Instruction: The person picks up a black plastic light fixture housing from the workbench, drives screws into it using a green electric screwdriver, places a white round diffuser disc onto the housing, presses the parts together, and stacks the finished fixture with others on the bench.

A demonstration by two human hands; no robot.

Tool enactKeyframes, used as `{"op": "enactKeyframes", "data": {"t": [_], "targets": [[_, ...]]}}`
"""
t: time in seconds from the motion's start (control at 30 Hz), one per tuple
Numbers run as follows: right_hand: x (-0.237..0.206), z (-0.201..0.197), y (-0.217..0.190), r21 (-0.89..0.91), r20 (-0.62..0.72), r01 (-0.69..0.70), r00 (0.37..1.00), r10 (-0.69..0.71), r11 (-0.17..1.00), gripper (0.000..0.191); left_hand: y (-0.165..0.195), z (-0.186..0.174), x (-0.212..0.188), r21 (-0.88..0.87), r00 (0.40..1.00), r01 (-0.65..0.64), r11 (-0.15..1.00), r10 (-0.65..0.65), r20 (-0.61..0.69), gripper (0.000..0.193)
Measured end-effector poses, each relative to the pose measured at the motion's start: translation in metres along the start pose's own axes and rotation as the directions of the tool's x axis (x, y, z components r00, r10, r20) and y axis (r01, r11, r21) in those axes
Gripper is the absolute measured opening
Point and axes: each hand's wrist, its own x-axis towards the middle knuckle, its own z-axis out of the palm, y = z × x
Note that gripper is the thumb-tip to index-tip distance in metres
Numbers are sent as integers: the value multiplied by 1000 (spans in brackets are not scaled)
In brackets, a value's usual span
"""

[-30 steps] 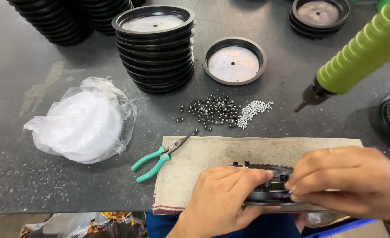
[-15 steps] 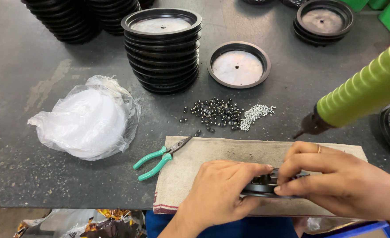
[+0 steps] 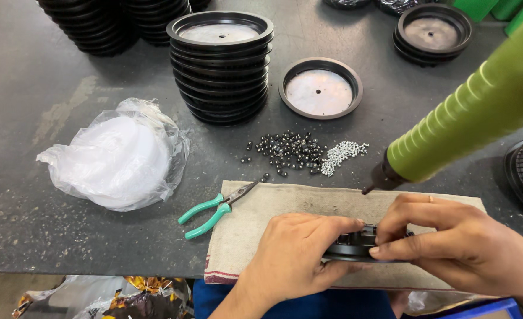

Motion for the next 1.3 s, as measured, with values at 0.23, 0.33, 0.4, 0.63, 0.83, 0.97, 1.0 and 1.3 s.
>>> {"op": "enactKeyframes", "data": {"t": [0.23,0.33,0.4,0.63,0.83,0.97,1.0,1.3], "targets": [[32,-11,-8,297,-499,-51,843,200,954,38,2,2,0,8,999,4,1000,-4,-37,48],[36,-2,14,455,-679,35,660,321,890,52,5,3,1,25,999,24,999,-23,-36,47],[31,0,24,505,-726,50,564,392,862,30,7,3,1,27,999,52,998,-52,-7,48],[-44,9,25,623,-753,532,608,253,574,5,13,8,-1,19,997,46,999,-45,-64,50],[-110,57,44,461,-838,495,516,177,737,57,14,9,1,4,996,22,1000,-22,-87,52],[-107,50,53,562,-782,536,593,193,630,45,16,8,1,2,996,30,1000,-30,-88,51],[-105,48,54,589,-759,543,626,179,598,35,16,8,2,3,996,34,999,-33,-88,51],[-112,38,69,680,-686,561,714,139,472,10,16,8,2,11,996,27,1000,-26,-83,51]]}}
